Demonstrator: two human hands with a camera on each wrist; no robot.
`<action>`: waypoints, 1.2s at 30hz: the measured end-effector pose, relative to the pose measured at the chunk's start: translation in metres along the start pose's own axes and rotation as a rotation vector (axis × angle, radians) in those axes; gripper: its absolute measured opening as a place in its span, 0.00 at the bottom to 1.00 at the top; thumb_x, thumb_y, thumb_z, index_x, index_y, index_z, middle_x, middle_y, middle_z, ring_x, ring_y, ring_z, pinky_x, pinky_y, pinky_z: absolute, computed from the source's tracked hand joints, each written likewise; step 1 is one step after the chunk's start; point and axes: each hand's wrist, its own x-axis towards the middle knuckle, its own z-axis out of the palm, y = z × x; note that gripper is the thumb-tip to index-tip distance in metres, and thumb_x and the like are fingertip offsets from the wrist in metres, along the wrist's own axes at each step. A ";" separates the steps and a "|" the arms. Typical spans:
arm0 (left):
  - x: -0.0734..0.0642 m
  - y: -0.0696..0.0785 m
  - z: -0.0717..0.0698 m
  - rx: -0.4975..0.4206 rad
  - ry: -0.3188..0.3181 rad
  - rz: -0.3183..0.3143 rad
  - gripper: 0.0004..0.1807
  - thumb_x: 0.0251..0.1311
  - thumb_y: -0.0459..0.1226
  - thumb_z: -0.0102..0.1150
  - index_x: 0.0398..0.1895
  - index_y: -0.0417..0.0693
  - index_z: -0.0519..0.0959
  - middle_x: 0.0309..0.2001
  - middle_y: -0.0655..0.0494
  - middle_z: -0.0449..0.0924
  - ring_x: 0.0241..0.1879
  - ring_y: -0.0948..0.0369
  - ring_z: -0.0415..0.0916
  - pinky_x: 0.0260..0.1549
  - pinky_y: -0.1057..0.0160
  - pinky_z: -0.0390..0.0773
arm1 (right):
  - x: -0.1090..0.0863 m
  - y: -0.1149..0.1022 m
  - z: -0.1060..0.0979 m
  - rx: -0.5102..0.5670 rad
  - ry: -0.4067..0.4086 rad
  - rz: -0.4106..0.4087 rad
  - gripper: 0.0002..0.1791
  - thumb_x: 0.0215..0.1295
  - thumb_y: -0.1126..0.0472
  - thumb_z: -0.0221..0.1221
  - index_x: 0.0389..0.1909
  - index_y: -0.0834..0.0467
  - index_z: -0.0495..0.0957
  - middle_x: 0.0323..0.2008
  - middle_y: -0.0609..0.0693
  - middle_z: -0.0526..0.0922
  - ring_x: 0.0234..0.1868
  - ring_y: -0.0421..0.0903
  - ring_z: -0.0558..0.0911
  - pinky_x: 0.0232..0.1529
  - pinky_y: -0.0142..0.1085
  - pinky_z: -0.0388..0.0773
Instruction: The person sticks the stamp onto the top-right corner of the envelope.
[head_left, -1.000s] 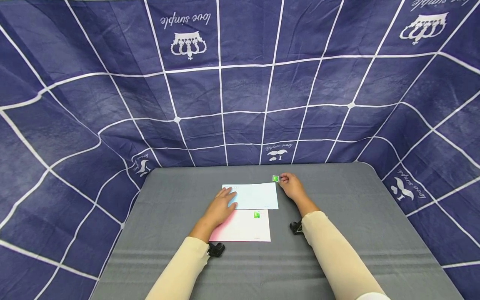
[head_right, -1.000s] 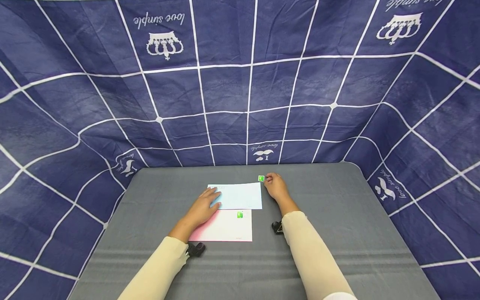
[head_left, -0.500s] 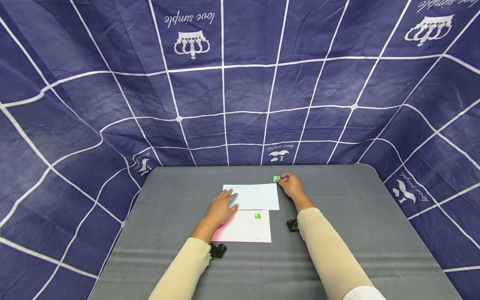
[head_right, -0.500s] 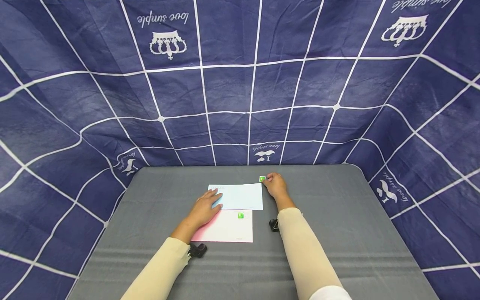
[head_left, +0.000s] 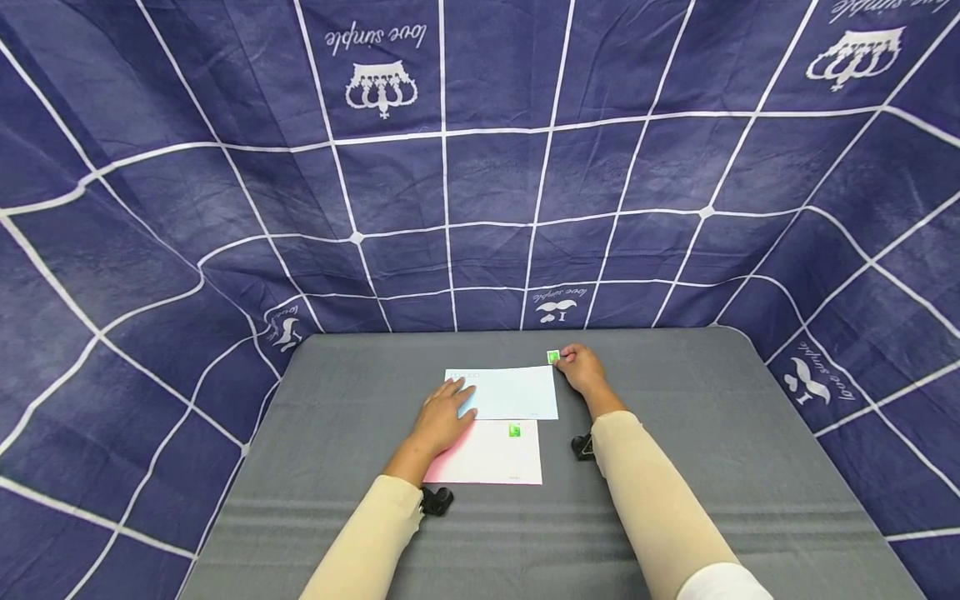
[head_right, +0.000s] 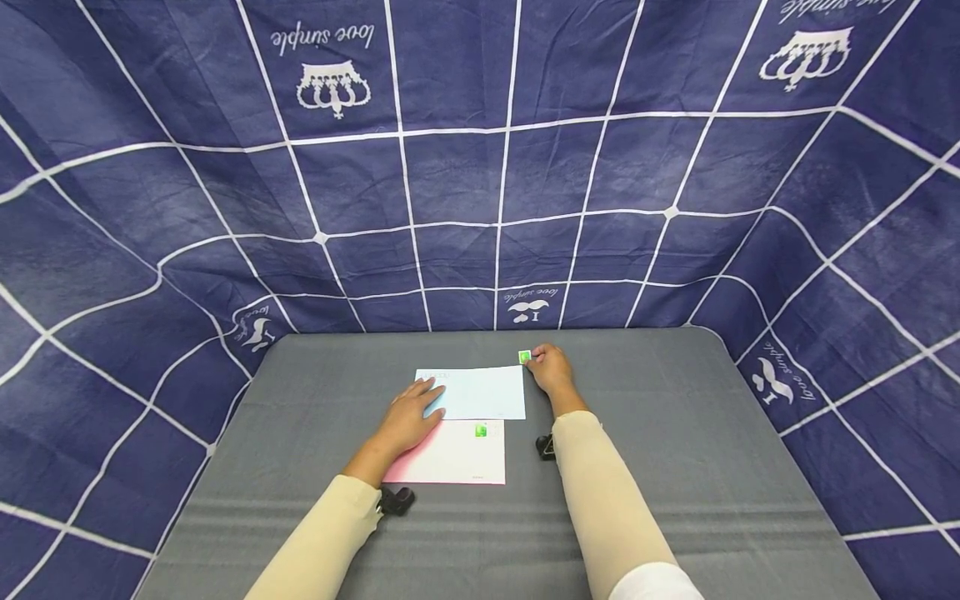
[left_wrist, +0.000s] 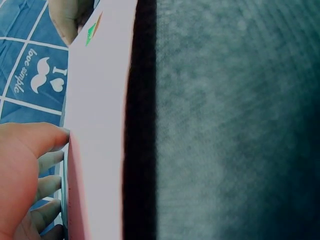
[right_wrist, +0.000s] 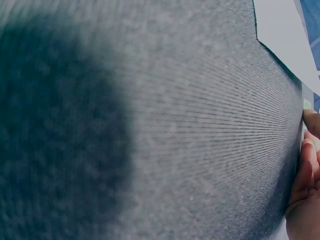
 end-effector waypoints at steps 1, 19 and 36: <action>0.000 0.000 0.000 0.001 -0.001 0.000 0.28 0.70 0.47 0.57 0.71 0.50 0.73 0.75 0.48 0.65 0.78 0.47 0.57 0.72 0.39 0.62 | 0.000 0.000 0.000 0.004 -0.001 0.000 0.13 0.64 0.60 0.65 0.45 0.64 0.80 0.35 0.55 0.81 0.40 0.54 0.79 0.45 0.41 0.73; -0.002 0.001 -0.002 -0.003 -0.004 0.016 0.28 0.70 0.44 0.56 0.71 0.46 0.72 0.75 0.44 0.65 0.78 0.44 0.56 0.73 0.37 0.60 | -0.001 0.001 0.000 0.047 0.042 0.004 0.08 0.64 0.62 0.64 0.36 0.64 0.79 0.30 0.51 0.79 0.35 0.49 0.77 0.38 0.34 0.69; -0.001 0.001 -0.003 -0.005 -0.016 0.000 0.28 0.71 0.46 0.57 0.71 0.49 0.72 0.76 0.47 0.65 0.78 0.46 0.57 0.73 0.38 0.61 | -0.001 0.013 0.002 0.330 0.110 0.005 0.08 0.63 0.67 0.63 0.38 0.68 0.80 0.27 0.46 0.78 0.27 0.34 0.72 0.31 0.25 0.69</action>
